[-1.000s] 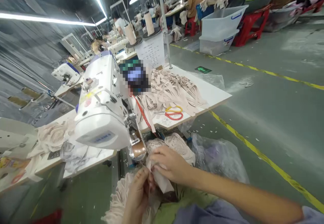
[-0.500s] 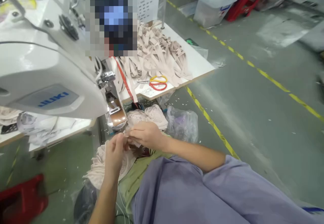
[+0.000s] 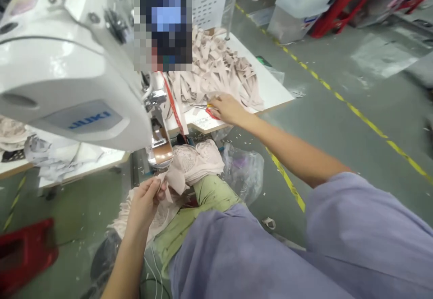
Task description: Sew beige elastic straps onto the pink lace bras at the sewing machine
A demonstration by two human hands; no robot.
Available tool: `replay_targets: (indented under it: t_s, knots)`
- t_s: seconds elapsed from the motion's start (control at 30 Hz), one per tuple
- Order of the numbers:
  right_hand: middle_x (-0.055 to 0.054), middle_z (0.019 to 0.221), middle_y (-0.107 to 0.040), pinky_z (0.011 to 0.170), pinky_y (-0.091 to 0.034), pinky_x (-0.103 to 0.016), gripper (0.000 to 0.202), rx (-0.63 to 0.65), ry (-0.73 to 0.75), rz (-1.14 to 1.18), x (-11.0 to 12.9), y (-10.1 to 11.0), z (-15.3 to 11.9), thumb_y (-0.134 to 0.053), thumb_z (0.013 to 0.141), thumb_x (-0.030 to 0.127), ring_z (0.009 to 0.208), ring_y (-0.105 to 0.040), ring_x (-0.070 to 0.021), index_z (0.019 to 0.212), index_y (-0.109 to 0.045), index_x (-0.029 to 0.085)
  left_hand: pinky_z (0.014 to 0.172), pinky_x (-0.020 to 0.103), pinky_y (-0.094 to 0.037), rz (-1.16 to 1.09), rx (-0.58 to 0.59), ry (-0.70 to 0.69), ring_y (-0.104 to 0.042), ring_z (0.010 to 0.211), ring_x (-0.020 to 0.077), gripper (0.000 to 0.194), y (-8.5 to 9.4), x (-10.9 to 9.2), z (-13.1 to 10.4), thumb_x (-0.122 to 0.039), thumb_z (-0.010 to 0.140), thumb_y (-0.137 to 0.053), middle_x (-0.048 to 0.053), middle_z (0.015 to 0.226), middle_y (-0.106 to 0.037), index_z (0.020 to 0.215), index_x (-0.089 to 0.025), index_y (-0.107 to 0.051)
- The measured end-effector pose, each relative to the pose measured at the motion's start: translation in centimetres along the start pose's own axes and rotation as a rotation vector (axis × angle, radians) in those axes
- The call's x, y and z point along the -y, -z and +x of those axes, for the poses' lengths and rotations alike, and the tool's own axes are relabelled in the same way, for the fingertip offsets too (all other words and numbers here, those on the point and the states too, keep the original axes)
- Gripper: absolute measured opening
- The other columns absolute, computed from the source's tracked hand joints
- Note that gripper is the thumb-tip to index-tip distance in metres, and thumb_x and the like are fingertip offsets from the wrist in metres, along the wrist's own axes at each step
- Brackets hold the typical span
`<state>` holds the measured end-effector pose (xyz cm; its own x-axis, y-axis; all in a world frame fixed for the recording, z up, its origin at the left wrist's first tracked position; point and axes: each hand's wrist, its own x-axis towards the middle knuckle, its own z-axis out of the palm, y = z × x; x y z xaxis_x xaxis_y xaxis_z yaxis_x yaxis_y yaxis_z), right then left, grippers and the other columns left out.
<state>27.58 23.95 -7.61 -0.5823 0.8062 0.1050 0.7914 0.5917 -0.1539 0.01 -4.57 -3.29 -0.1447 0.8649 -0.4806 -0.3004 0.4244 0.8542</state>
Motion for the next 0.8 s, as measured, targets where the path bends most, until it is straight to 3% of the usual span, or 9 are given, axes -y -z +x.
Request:
replay_targets:
  t_s: [0.13, 0.23, 0.33, 0.4, 0.53, 0.67, 0.8]
  knots:
    - [-0.021, 0.103, -0.064, 0.079, -0.044, -0.039, 0.045, 0.002, 0.021, -0.111, -0.5, -0.5, -0.5, -0.04, 0.096, 0.031, 0.096, -0.057, -0.0309, 0.13, -0.056, 0.006, 0.055, 0.019, -0.037, -0.105, -0.001, 0.055, -0.044, 0.056, 0.0059, 0.034, -0.1, 0.0, -0.1, -0.044, 0.073, -0.077, -0.001, 0.069, -0.059, 0.071, -0.014, -0.059]
    - [-0.022, 0.103, -0.066, 0.068, -0.044, -0.036, 0.045, 0.029, -0.057, -0.08, 1.0, 0.9, -3.0, -0.042, 0.096, 0.036, 0.086, -0.061, -0.0294, 0.125, -0.056, 0.005, 0.053, 0.019, -0.037, -0.142, -0.008, 0.066, -0.044, 0.054, 0.0054, 0.036, -0.1, 0.0, -0.2, -0.045, 0.071, -0.077, -0.001, 0.068, -0.058, 0.071, -0.015, -0.058]
    - [-0.016, 0.092, -0.07, 0.059, -0.044, -0.034, 0.044, 0.085, -0.184, 0.12, 4.2, 3.2, -8.2, -0.048, 0.093, 0.045, 0.072, -0.063, -0.0252, 0.121, -0.059, 0.012, 0.052, 0.019, -0.037, -0.167, -0.013, 0.069, -0.043, 0.053, 0.0052, 0.036, -0.1, -0.2, -0.2, -0.045, 0.072, -0.077, -0.001, 0.066, -0.057, 0.071, -0.014, -0.059]
    - [-0.011, 0.086, -0.07, 0.056, -0.046, -0.032, 0.038, 0.19, -0.187, 0.32, 7.0, 4.7, -12.4, -0.05, 0.093, 0.046, 0.066, -0.063, -0.021, 0.118, -0.061, 0.019, 0.052, 0.019, -0.038, -0.172, -0.006, 0.076, -0.043, 0.053, 0.0053, 0.034, -0.2, -0.3, 0.0, -0.043, 0.073, -0.077, -0.001, 0.066, -0.057, 0.069, -0.014, -0.059]
    - [-0.009, 0.099, -0.072, 0.061, -0.051, -0.034, 0.033, 0.285, 0.06, 0.47, 12.4, 5.9, -17.5, -0.064, 0.083, 0.042, 0.076, -0.067, -0.0232, 0.111, -0.064, 0.027, 0.052, 0.018, -0.038, -0.127, 0.015, 0.083, -0.044, 0.055, 0.0058, 0.035, -0.7, -0.4, 0.4, -0.045, 0.074, -0.075, -0.001, 0.067, -0.056, 0.067, -0.015, -0.059]
    - [-0.008, 0.108, -0.071, 0.065, -0.051, -0.036, 0.032, 0.223, 0.097, 0.502, 15.3, 5.1, -16.8, -0.064, 0.084, 0.04, 0.087, -0.069, -0.0258, 0.114, -0.064, 0.027, 0.049, 0.019, -0.037, -0.038, 0.031, 0.082, -0.044, 0.053, 0.0067, 0.035, -1.4, -0.1, 0.5, -0.048, 0.077, -0.071, -0.001, 0.065, -0.054, 0.067, -0.016, -0.06]
    - [-0.009, 0.107, -0.071, 0.065, -0.049, -0.034, 0.032, 0.252, 0.126, 0.518, 15.7, 4.1, -15.2, -0.062, 0.088, 0.041, 0.082, -0.068, -0.0241, 0.116, -0.064, 0.024, 0.052, 0.02, -0.038, -0.006, 0.036, 0.076, -0.045, 0.055, 0.0072, 0.027, -1.5, 0.2, 0.3, -0.04, 0.079, -0.066, 0.0, 0.067, -0.058, 0.069, -0.016, -0.06]
